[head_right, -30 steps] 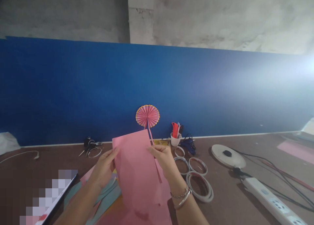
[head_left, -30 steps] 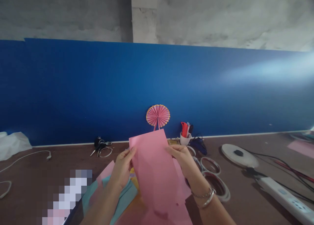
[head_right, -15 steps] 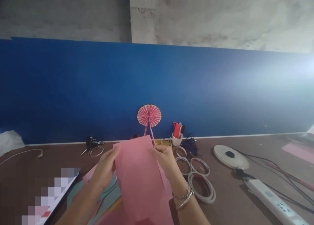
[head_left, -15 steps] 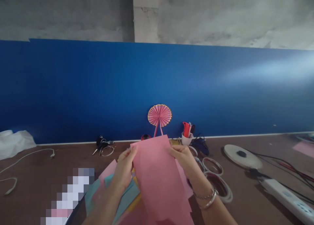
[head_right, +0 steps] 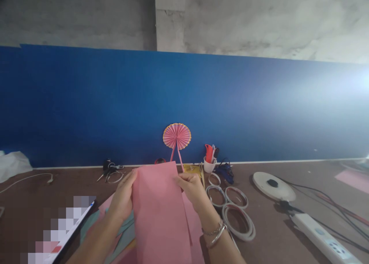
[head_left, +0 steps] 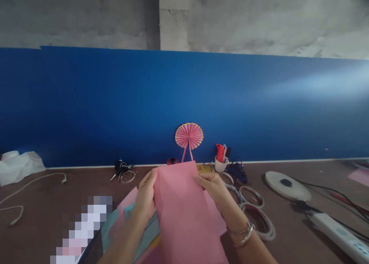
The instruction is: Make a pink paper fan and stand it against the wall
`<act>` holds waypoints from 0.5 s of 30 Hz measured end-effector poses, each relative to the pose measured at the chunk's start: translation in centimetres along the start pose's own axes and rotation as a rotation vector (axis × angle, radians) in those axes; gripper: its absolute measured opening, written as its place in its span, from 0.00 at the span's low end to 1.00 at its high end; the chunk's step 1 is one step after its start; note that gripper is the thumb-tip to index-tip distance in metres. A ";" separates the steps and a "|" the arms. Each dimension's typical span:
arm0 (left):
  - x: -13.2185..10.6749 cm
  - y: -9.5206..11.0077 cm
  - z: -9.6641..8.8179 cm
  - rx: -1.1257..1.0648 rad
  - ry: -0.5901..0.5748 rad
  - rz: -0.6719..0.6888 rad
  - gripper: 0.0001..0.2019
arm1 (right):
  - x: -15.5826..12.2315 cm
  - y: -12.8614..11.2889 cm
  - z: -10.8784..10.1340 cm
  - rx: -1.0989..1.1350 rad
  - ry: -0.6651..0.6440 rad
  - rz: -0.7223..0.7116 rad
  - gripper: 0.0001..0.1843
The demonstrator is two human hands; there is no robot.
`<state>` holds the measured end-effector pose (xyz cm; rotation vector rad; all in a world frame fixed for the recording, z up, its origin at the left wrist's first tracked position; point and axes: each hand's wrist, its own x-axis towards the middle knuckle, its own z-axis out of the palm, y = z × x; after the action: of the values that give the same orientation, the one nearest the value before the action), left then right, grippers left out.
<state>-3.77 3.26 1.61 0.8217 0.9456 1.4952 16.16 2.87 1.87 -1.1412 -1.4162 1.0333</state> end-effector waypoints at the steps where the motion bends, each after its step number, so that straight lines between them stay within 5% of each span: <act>1: 0.1 -0.1 -0.1 0.016 0.009 0.013 0.22 | 0.0 0.1 0.0 0.002 -0.004 -0.001 0.27; 9: 1.4 -0.8 -1.8 0.382 0.075 0.241 0.18 | 0.2 0.4 -0.1 -0.005 -0.023 -0.006 0.27; 12: 1.4 -0.9 -1.7 0.308 0.065 0.192 0.21 | 0.2 0.1 -0.1 -0.001 0.023 -0.002 0.29; 15: 1.1 -0.9 -1.3 0.240 -0.068 0.047 0.23 | 0.2 0.0 -0.4 0.016 0.096 0.006 0.27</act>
<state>-4.66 4.27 0.20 1.0680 1.0745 1.4016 16.58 3.04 1.95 -1.1695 -1.3272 0.9792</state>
